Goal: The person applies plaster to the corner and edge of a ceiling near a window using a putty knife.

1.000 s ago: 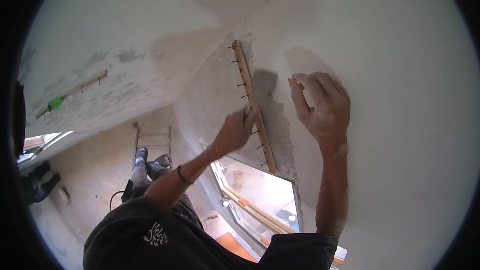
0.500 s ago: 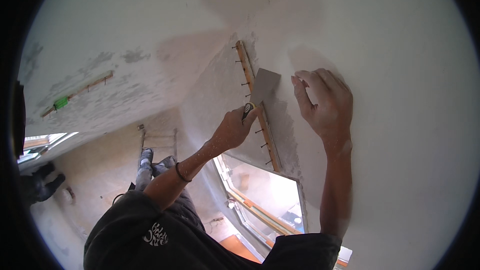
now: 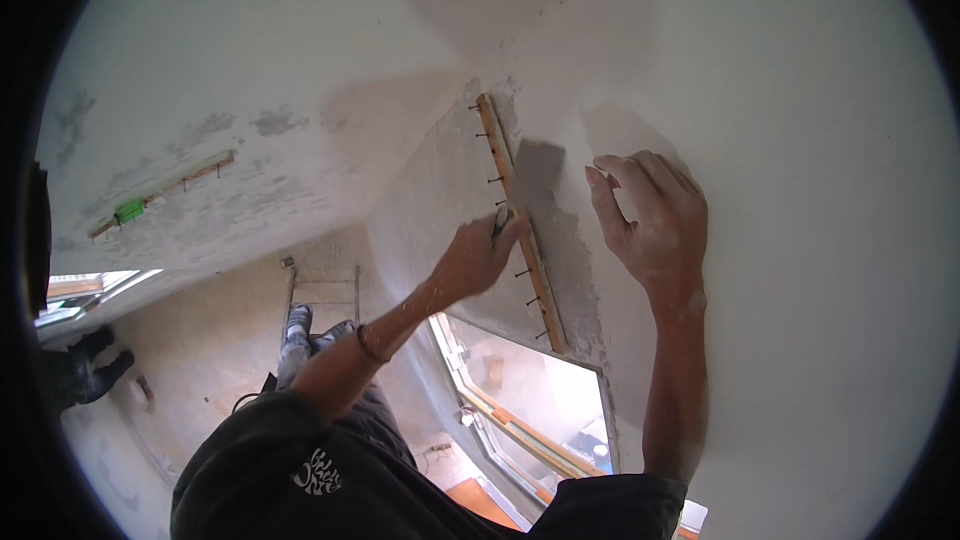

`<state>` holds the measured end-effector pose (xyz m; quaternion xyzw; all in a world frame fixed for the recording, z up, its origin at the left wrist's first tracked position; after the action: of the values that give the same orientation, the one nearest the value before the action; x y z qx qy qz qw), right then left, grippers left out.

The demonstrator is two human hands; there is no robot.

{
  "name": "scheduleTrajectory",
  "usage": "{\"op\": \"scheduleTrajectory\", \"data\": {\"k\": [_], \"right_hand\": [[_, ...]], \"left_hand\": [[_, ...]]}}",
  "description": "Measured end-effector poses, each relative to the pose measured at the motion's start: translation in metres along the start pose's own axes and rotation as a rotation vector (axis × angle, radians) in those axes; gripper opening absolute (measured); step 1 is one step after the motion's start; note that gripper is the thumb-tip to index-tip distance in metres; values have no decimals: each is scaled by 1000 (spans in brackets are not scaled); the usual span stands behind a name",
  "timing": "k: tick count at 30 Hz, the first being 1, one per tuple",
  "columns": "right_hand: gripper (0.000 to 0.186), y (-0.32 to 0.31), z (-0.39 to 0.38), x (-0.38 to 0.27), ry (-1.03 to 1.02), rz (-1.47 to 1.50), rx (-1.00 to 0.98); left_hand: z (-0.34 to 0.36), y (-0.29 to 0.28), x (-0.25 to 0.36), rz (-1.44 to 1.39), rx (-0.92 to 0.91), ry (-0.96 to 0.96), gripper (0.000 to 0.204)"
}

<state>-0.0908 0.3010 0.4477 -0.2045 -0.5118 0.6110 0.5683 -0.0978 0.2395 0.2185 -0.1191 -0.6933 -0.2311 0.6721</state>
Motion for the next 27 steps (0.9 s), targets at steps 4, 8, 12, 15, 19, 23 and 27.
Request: {"op": "scheduleTrajectory", "data": {"k": [4,8,12,15,19,23,27], "right_hand": [[10,2,3,-1,0,15,11],[10,2,3,0,5,-15,2],[10,3,6,-1,4,-13,-6],[10,2,7,-5,-9,-15,16],[10,4,4,-2,5,-30,-16],[10,4,5,-2,9,-25,-3],[10,4,4,-3,-2,-40,-7]], "left_hand": [[11,-12,15,-78,-16,-174,55],[-9,3,-6,-51,-73,-243,58],[26,-23,12,-134,-28,-244,56],[4,-12,-2,-12,-16,-203,57],[-4,-4,-1,15,-149,-251,56],[18,-18,10,-139,-64,-246,59],[-3,-7,-8,-12,-45,-96,59]]}}
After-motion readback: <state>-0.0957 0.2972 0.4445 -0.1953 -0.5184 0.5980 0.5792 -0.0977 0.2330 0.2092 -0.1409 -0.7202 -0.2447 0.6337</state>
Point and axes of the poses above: each hand's wrist, its own z-axis towards the middle knuckle, its own y-axis out of the palm, x = y × z, the point moved 6 cm from there along z, towards the middle knuckle, and after that the axes turned 8 degrees about -z, right-handed, at the moved point
